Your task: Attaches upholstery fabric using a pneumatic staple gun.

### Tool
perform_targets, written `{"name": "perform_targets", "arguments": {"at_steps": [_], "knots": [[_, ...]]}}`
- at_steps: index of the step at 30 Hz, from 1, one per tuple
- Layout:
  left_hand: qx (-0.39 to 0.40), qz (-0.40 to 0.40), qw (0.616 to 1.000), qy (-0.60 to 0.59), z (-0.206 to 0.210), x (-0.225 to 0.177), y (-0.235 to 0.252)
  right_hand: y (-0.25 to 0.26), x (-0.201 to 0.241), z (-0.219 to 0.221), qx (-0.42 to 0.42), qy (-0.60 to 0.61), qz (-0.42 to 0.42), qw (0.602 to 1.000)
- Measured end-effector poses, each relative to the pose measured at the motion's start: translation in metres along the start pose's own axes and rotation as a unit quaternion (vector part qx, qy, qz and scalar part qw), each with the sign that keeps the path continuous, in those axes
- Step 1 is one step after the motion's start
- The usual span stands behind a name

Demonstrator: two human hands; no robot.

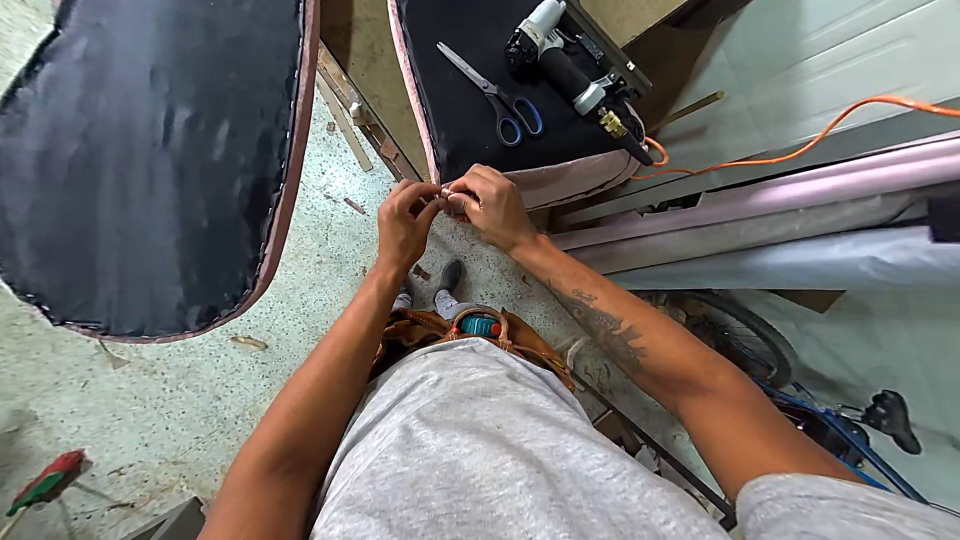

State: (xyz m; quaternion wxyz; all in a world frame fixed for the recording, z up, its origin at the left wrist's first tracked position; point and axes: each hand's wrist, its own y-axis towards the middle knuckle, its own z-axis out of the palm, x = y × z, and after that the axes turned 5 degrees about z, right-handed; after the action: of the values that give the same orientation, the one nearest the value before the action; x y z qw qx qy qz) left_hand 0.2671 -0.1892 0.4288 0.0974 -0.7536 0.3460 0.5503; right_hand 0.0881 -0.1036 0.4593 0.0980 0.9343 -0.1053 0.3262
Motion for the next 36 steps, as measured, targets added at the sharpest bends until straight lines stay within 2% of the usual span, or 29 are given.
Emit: {"name": "perform_targets", "arguments": {"at_steps": [2,6,10,15,20,25,29,32,36], "knots": [[-0.025,0.026,0.999,0.014,0.003,0.001,0.002,0.005,0.001,-0.002,0.011,-0.004,0.006,1.0],[-0.014,0.071,0.997,0.024,0.005,0.009,0.0,0.008,0.002,-0.006,0.033,-0.009,0.0,0.999],[0.01,0.068,0.996,0.053,0.002,0.007,0.006,0.008,0.002,-0.006,0.026,0.005,0.014,1.0],[0.036,-0.022,0.997,0.058,-0.002,0.001,0.014,0.017,0.014,-0.011,0.041,-0.023,0.086,0.995],[0.048,-0.138,0.989,0.002,-0.008,-0.006,0.03,0.034,0.026,-0.022,0.061,-0.083,0.158,0.982],[-0.029,-0.195,0.977,-0.082,0.001,0.004,0.024,0.041,0.032,-0.023,0.071,-0.108,0.198,0.972],[0.012,-0.17,0.968,-0.186,0.001,0.012,0.026,0.044,0.034,-0.028,0.084,-0.136,0.223,0.962],[0.038,-0.125,0.976,-0.175,0.001,0.02,0.027,0.052,0.036,-0.03,0.101,-0.153,0.224,0.957],[0.049,-0.122,0.981,-0.145,0.005,0.023,0.03,0.055,0.036,-0.031,0.113,-0.165,0.228,0.953]]}}
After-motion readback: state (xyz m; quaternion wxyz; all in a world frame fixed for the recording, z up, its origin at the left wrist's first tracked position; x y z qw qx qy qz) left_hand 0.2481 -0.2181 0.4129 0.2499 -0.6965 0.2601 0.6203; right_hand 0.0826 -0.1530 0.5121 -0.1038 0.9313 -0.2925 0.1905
